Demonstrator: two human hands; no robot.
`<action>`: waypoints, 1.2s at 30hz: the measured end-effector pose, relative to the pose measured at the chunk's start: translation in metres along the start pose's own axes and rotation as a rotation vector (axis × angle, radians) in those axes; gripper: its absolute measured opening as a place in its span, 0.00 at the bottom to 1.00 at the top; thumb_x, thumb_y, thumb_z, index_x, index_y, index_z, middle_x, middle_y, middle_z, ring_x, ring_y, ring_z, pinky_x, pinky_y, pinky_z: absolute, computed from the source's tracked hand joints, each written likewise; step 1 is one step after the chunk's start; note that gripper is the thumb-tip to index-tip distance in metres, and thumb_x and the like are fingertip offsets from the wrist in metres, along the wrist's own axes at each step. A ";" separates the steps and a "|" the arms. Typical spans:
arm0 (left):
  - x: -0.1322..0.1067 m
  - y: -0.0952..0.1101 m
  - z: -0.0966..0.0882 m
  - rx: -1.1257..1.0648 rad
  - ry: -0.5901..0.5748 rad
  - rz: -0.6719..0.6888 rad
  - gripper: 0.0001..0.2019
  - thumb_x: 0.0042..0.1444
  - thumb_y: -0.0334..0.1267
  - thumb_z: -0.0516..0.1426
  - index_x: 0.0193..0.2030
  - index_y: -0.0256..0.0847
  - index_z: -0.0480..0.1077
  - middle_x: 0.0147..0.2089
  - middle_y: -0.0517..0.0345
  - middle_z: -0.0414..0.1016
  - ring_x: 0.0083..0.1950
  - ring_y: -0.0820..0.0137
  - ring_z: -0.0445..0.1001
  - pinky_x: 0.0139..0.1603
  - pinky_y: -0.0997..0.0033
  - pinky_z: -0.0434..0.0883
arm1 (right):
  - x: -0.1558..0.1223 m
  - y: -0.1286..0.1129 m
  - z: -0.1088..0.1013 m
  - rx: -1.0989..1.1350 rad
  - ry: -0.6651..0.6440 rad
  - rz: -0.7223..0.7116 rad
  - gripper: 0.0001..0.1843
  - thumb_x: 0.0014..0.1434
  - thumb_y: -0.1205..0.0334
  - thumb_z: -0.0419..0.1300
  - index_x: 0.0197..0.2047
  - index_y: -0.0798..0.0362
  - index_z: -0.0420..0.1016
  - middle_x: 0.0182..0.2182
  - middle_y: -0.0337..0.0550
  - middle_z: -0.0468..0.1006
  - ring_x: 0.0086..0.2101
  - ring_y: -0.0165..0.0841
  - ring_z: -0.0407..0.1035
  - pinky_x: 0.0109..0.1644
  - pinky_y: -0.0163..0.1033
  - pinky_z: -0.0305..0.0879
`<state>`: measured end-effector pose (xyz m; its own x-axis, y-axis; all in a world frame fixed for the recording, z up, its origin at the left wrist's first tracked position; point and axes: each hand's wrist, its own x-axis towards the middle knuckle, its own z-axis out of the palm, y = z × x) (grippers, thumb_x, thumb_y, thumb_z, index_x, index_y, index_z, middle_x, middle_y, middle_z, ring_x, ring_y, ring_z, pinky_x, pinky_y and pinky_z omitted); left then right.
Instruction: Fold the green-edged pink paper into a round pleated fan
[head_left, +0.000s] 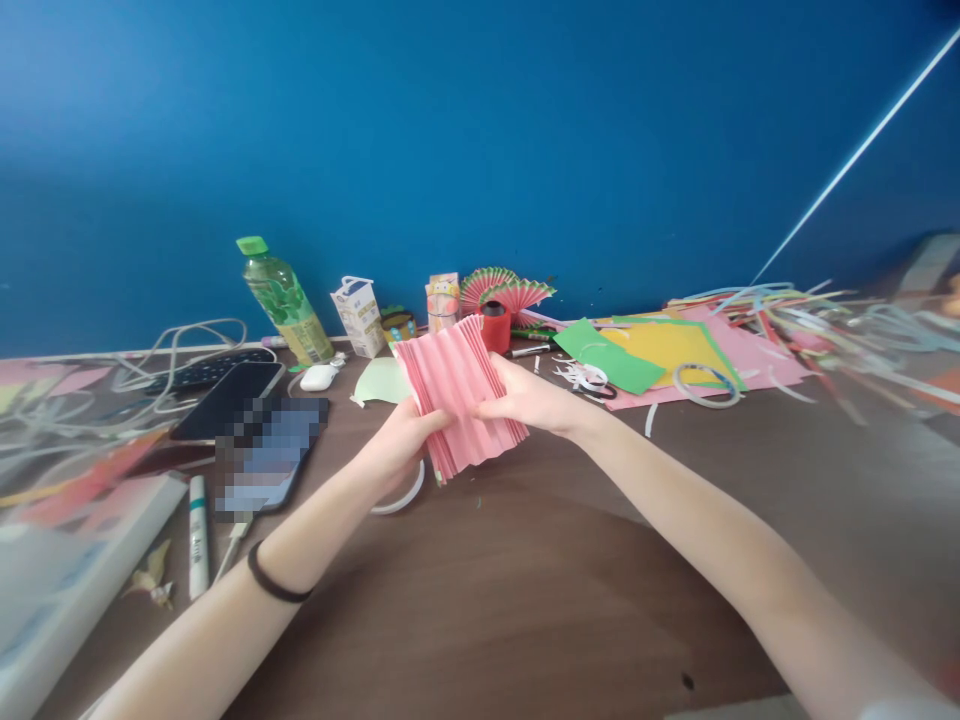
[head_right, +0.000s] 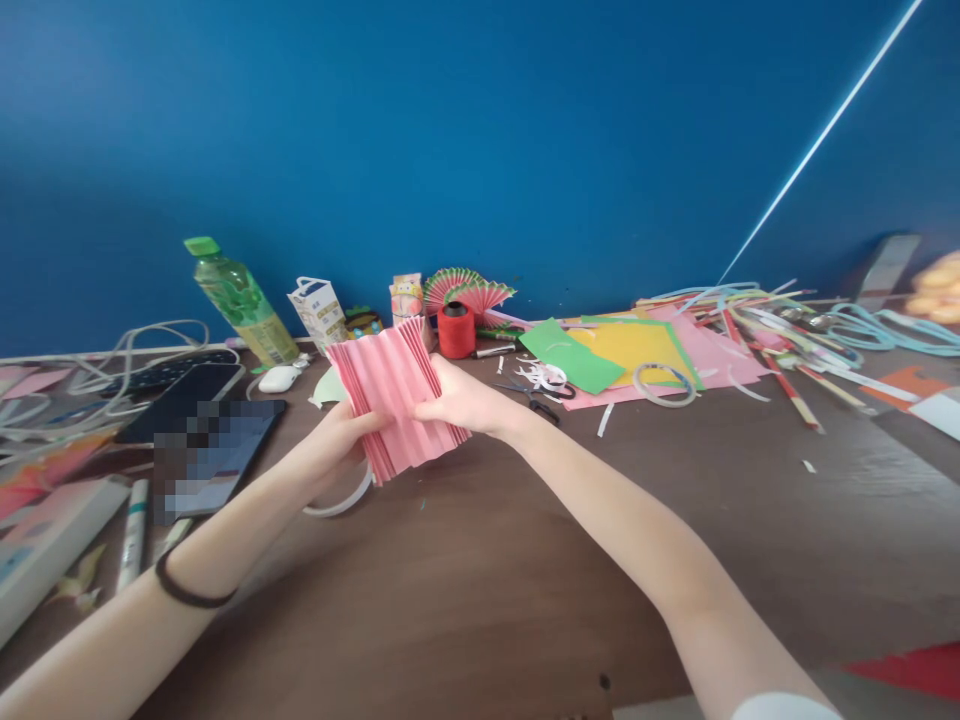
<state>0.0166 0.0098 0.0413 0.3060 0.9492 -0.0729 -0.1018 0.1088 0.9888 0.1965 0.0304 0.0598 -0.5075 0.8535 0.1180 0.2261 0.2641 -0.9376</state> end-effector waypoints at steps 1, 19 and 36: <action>0.000 -0.001 0.000 -0.006 -0.013 0.002 0.21 0.45 0.36 0.61 0.49 0.37 0.70 0.44 0.48 0.77 0.47 0.57 0.74 0.49 0.58 0.71 | 0.000 -0.001 0.000 0.009 -0.004 -0.005 0.29 0.49 0.63 0.61 0.54 0.53 0.60 0.50 0.49 0.69 0.50 0.42 0.65 0.55 0.51 0.62; 0.000 -0.002 0.003 0.123 0.001 0.064 0.21 0.46 0.44 0.61 0.47 0.38 0.70 0.48 0.47 0.75 0.49 0.56 0.72 0.50 0.57 0.69 | 0.005 0.008 0.001 -0.127 0.008 -0.067 0.27 0.48 0.68 0.58 0.53 0.55 0.61 0.48 0.48 0.71 0.51 0.41 0.64 0.57 0.50 0.60; 0.007 -0.007 -0.009 0.672 0.259 0.467 0.05 0.51 0.38 0.56 0.33 0.41 0.70 0.35 0.57 0.72 0.41 0.64 0.69 0.47 0.64 0.64 | 0.008 0.015 0.016 -0.262 0.179 -0.307 0.05 0.53 0.67 0.55 0.35 0.52 0.69 0.37 0.40 0.73 0.39 0.34 0.68 0.45 0.42 0.64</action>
<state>0.0108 0.0183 0.0325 0.1383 0.8997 0.4139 0.4436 -0.4300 0.7863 0.1825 0.0343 0.0416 -0.4371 0.7759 0.4549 0.3021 0.6031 -0.7383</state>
